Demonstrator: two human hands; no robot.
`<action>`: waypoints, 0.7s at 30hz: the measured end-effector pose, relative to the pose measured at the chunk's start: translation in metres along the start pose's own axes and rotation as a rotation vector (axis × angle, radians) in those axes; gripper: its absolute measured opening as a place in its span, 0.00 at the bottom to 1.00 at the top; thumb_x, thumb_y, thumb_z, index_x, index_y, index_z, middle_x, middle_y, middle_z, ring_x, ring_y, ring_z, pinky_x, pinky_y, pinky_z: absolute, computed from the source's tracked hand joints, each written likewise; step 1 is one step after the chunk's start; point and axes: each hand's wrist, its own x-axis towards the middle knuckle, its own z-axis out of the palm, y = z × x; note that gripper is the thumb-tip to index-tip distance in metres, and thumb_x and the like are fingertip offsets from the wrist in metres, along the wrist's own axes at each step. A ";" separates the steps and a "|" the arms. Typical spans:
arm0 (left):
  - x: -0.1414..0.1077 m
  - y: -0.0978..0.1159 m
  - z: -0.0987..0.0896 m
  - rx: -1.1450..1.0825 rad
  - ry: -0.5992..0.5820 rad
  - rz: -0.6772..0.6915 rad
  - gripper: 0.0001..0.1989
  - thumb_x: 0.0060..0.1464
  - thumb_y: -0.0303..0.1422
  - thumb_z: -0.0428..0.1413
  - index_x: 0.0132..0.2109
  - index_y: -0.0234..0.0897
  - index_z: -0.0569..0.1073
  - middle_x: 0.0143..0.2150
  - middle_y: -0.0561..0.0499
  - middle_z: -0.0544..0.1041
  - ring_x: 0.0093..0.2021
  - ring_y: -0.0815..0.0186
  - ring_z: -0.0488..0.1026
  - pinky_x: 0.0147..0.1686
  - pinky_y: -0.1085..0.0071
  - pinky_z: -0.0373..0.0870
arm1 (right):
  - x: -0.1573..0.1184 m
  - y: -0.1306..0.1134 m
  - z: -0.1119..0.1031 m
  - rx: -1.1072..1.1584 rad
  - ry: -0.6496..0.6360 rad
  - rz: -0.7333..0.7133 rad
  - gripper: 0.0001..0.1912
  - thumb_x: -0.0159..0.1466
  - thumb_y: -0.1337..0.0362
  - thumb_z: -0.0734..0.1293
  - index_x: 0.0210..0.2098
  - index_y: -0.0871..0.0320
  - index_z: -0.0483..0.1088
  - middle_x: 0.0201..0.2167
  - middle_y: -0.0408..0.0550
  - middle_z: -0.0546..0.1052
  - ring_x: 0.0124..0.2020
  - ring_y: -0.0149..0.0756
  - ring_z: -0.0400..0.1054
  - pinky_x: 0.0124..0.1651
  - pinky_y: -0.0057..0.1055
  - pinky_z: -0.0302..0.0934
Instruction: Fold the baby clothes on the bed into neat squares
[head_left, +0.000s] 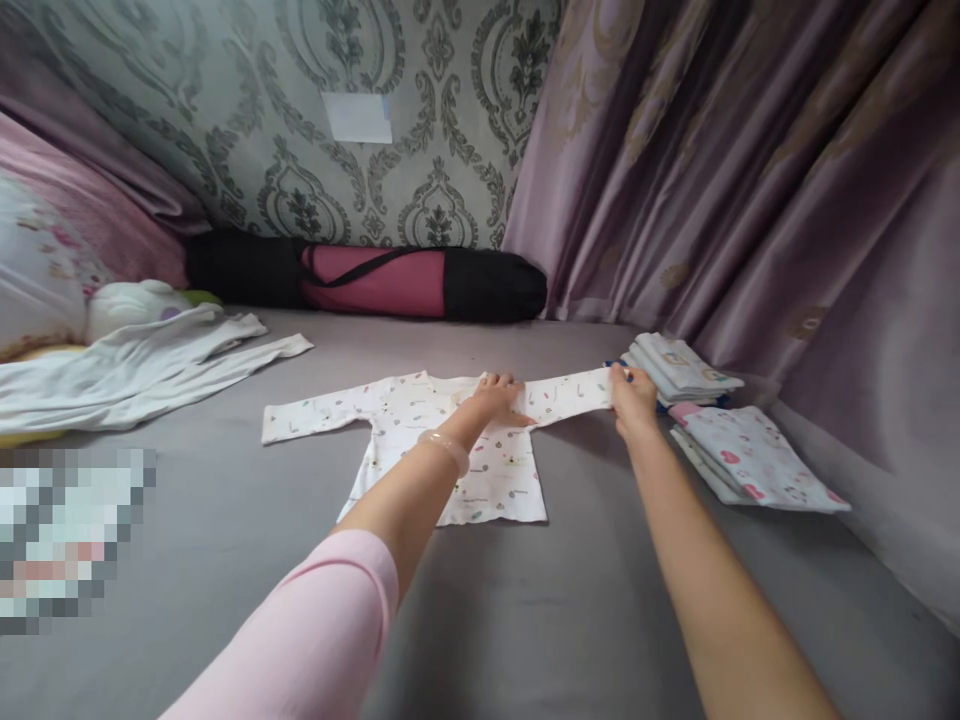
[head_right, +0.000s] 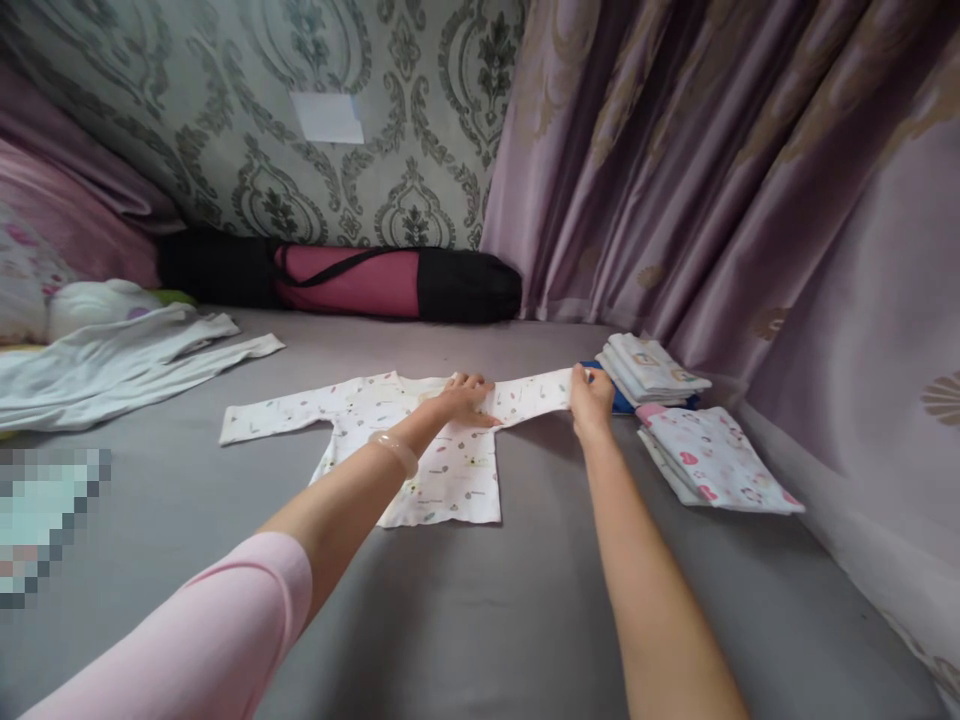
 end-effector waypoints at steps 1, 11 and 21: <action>0.001 0.001 -0.003 -0.002 -0.007 -0.002 0.45 0.41 0.56 0.61 0.62 0.37 0.64 0.63 0.33 0.61 0.61 0.38 0.55 0.59 0.44 0.50 | -0.003 -0.011 0.005 0.066 0.013 0.024 0.25 0.64 0.49 0.57 0.47 0.62 0.68 0.26 0.46 0.73 0.24 0.34 0.68 0.24 0.26 0.60; 0.000 -0.003 -0.012 -0.091 0.004 0.025 0.38 0.40 0.52 0.62 0.55 0.35 0.70 0.58 0.35 0.67 0.60 0.41 0.60 0.58 0.46 0.55 | -0.050 -0.085 0.073 0.209 -0.114 0.063 0.25 0.63 0.48 0.60 0.47 0.63 0.69 0.25 0.48 0.74 0.21 0.33 0.67 0.19 0.25 0.58; -0.079 -0.067 -0.023 -0.787 0.470 -0.402 0.17 0.58 0.39 0.52 0.47 0.32 0.71 0.42 0.41 0.77 0.38 0.63 0.76 0.35 0.70 0.73 | -0.074 -0.092 0.119 0.201 -0.125 -0.003 0.14 0.62 0.55 0.62 0.42 0.58 0.70 0.28 0.48 0.75 0.27 0.37 0.70 0.29 0.29 0.64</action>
